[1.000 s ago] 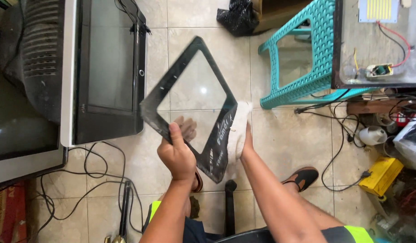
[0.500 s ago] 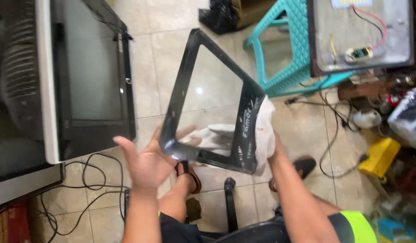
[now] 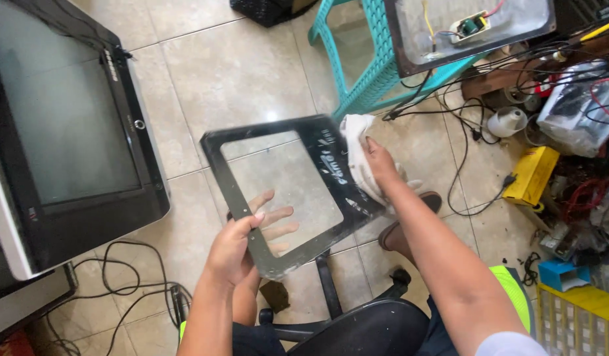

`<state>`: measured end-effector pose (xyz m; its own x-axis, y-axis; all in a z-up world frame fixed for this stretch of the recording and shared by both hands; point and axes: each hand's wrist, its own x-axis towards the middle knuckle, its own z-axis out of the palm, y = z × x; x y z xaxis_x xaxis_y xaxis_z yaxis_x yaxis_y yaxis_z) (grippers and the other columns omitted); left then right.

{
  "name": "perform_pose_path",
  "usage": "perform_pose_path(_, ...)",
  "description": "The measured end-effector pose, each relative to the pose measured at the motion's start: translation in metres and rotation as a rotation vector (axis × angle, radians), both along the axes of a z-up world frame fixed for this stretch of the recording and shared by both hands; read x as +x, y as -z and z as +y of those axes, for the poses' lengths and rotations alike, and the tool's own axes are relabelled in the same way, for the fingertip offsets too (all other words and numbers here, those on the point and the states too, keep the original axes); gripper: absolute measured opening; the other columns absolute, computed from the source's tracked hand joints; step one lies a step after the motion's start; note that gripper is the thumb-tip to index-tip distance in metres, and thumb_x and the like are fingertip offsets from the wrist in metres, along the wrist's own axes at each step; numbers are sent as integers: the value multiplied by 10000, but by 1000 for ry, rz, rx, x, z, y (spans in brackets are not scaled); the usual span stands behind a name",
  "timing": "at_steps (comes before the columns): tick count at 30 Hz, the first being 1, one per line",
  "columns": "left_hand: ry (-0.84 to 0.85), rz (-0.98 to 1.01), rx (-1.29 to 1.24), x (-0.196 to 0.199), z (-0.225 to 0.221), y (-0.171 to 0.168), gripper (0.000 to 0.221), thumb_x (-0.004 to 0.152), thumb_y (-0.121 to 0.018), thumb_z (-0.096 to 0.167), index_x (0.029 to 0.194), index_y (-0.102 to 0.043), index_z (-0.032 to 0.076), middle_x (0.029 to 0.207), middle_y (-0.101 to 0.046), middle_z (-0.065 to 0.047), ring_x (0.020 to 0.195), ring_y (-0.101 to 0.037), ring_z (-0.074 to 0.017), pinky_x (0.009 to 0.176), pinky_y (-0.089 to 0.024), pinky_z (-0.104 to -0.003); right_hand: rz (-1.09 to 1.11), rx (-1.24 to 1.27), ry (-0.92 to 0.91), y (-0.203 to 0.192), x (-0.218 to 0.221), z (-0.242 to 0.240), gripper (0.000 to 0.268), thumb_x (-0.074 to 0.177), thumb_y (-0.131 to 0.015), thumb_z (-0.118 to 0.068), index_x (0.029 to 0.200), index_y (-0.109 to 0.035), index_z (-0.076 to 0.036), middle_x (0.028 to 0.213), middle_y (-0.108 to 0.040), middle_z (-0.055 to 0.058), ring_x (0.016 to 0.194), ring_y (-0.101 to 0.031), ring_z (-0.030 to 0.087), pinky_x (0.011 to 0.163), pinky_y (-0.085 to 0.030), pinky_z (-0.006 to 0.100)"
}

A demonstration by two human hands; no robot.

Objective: Cleaning a glass cover and assembling a LED floodlight using a power drill on a repair bench.

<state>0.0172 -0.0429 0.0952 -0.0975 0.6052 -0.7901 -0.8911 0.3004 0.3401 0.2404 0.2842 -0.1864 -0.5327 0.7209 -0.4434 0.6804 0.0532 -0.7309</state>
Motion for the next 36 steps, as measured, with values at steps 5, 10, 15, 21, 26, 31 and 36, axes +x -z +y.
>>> perform_pose_path(5, -250, -50, -103, 12, 13, -13, 715, 836, -490, 39, 1543, -439, 132, 1386, -618, -302, 1193, -645, -524, 828, -586, -590, -68, 429, -364, -69, -4, -69, 360, 1013, -559, -395, 1132, -739, -107, 1158, -718, 161, 1125, -645, 375, 1005, -488, 449)
perform_pose_path(10, -246, 69, -152, 41, 10, 31, 822, 779, -524, -42, 1576, -397, 114, 1356, -625, -285, 1141, -658, -487, 862, -582, -590, 107, 221, -444, -131, -35, -174, 375, 917, -648, -480, 1043, -744, -140, 1146, -681, 112, 1132, -626, 335, 992, -492, 440)
perform_pose_path(15, -346, 118, -285, 44, 7, -3, 264, 822, -526, -39, 1079, -559, 9, 928, -615, -182, 813, -622, -323, 630, -517, -433, 319, 176, -537, -222, -70, -188, 529, 1022, -437, -539, 1168, -700, -104, 1071, -652, 98, 943, -611, 253, 729, -504, 390)
perform_pose_path(21, -157, 147, -77, 39, -2, -25, 883, 780, -438, -93, 1603, -373, 223, 1426, -648, -228, 1240, -679, -392, 776, -615, -439, -104, 168, -196, -88, -82, -101, 487, 1004, -450, -422, 1367, -607, -138, 1355, -587, 213, 1249, -565, 401, 1017, -433, 516)
perform_pose_path(26, -14, 240, 21, 32, -8, -16, 962, 777, -519, -42, 1631, -233, 296, 1483, -596, -265, 1289, -666, -397, 912, -599, -454, -121, 58, -72, -132, -119, -116, 282, 967, -470, -359, 1060, -727, -291, 1104, -745, 82, 1017, -683, 335, 838, -484, 473)
perform_pose_path(31, -65, 177, -100, 30, -6, -12, 1033, 752, -458, -97, 1647, -174, 332, 1439, -632, -275, 1212, -690, -397, 870, -587, -479, 53, 9, -266, -198, -136, -167, 142, 952, -604, -275, 945, -640, -137, 800, -673, 57, 662, -616, 226, 550, -462, 368)
perform_pose_path(36, 51, 222, 5, 38, -6, -30, 1023, 725, -484, -71, 1636, -200, 299, 1463, -638, -208, 1256, -704, -396, 860, -650, -417, -104, 187, -58, -135, -173, -83, 457, 999, -395, -522, 1121, -701, -205, 1027, -739, 167, 999, -674, 422, 812, -468, 559)
